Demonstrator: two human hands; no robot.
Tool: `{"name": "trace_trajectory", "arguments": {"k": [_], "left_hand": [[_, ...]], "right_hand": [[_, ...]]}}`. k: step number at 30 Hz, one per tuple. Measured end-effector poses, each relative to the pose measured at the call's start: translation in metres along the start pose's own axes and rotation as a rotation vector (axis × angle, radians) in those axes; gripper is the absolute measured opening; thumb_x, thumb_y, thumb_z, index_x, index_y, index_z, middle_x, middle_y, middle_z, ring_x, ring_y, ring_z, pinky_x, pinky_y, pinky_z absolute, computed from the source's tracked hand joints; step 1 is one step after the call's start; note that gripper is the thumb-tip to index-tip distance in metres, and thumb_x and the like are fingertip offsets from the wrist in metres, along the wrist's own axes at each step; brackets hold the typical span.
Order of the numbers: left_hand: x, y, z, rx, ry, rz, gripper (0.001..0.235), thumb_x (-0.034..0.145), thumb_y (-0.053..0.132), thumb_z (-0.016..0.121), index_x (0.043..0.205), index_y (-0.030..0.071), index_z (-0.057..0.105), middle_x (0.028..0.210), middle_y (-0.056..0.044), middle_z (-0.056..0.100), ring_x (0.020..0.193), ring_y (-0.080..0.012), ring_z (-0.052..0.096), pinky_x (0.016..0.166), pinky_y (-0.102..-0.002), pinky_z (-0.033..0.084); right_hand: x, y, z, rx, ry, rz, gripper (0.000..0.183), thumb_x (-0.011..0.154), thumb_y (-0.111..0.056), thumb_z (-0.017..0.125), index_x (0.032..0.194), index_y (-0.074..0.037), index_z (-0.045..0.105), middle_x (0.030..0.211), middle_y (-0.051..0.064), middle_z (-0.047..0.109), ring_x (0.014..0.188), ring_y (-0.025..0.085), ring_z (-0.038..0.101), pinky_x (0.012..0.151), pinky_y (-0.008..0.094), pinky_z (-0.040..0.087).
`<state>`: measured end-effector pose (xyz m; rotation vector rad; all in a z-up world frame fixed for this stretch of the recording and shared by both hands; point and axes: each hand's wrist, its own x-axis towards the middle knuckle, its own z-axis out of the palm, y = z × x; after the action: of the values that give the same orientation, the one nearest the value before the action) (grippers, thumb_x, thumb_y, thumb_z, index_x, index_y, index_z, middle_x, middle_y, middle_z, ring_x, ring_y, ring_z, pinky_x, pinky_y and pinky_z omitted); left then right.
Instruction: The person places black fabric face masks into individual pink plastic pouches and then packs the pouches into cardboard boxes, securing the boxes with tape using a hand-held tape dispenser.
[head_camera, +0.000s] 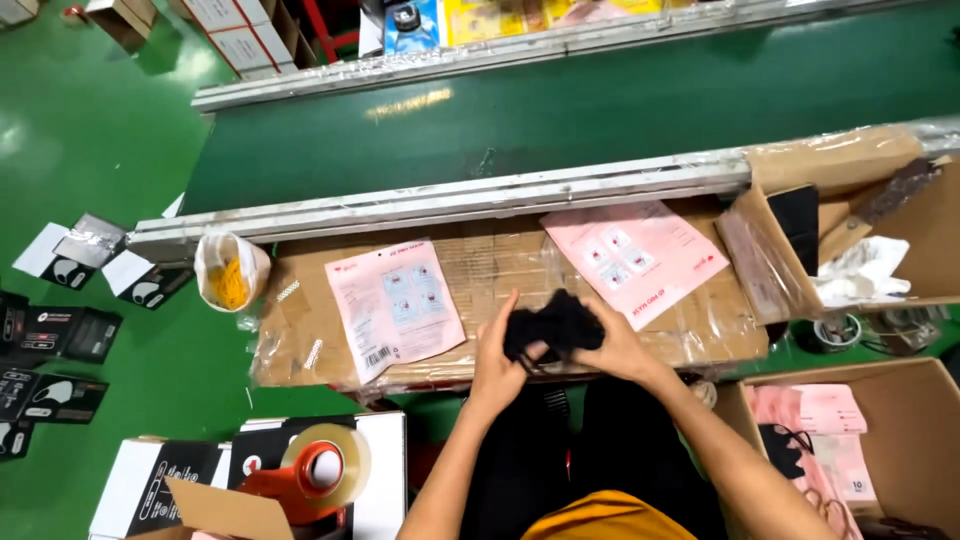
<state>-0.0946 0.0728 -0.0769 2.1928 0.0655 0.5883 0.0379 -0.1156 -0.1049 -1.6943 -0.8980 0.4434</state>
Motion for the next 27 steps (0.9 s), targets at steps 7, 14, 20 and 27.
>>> {"name": "trace_trajectory", "arguments": {"k": [7,14,20,27], "left_hand": [[-0.017,0.006,0.02,-1.004,0.254,-0.498,0.053,0.092,0.009,0.075,0.139,0.002,0.051,0.126,-0.01,0.065,0.113,-0.0187,0.064,0.099,-0.033,0.052],[-0.035,0.061,-0.034,-1.167,0.008,-0.393,0.102,0.079,0.012,0.087,0.16,0.011,0.026,0.139,-0.005,0.051,0.127,-0.0181,0.053,0.108,-0.035,0.042],[-0.038,0.023,-0.055,-1.23,-0.014,-0.358,0.106,0.087,0.047,0.079,0.163,0.004,0.019,0.141,-0.025,0.052,0.129,-0.0368,0.054,0.115,-0.051,0.041],[-0.025,-0.061,0.02,-1.158,0.26,-0.456,0.118,0.076,0.064,0.077,0.161,0.009,0.017,0.158,-0.008,0.04,0.149,-0.0258,0.04,0.124,-0.045,0.031]], "right_hand": [[-0.016,-0.01,0.002,0.279,0.058,0.123,0.074,0.073,-0.009,0.089,0.139,-0.001,0.055,0.122,0.008,0.069,0.098,0.017,0.064,0.08,0.032,0.05],[-0.04,-0.089,-0.035,0.696,0.137,0.393,0.046,0.088,-0.007,0.072,0.132,-0.001,0.064,0.112,0.01,0.07,0.095,0.019,0.067,0.077,0.033,0.054],[-0.013,-0.092,-0.049,0.122,0.243,0.033,0.038,0.09,-0.006,0.071,0.128,-0.004,0.068,0.115,0.014,0.073,0.1,0.028,0.071,0.085,0.036,0.056],[0.005,-0.097,-0.019,0.092,0.332,-0.162,0.033,0.095,-0.011,0.072,0.127,-0.001,0.069,0.113,0.015,0.076,0.102,0.026,0.075,0.091,0.034,0.055]]}}
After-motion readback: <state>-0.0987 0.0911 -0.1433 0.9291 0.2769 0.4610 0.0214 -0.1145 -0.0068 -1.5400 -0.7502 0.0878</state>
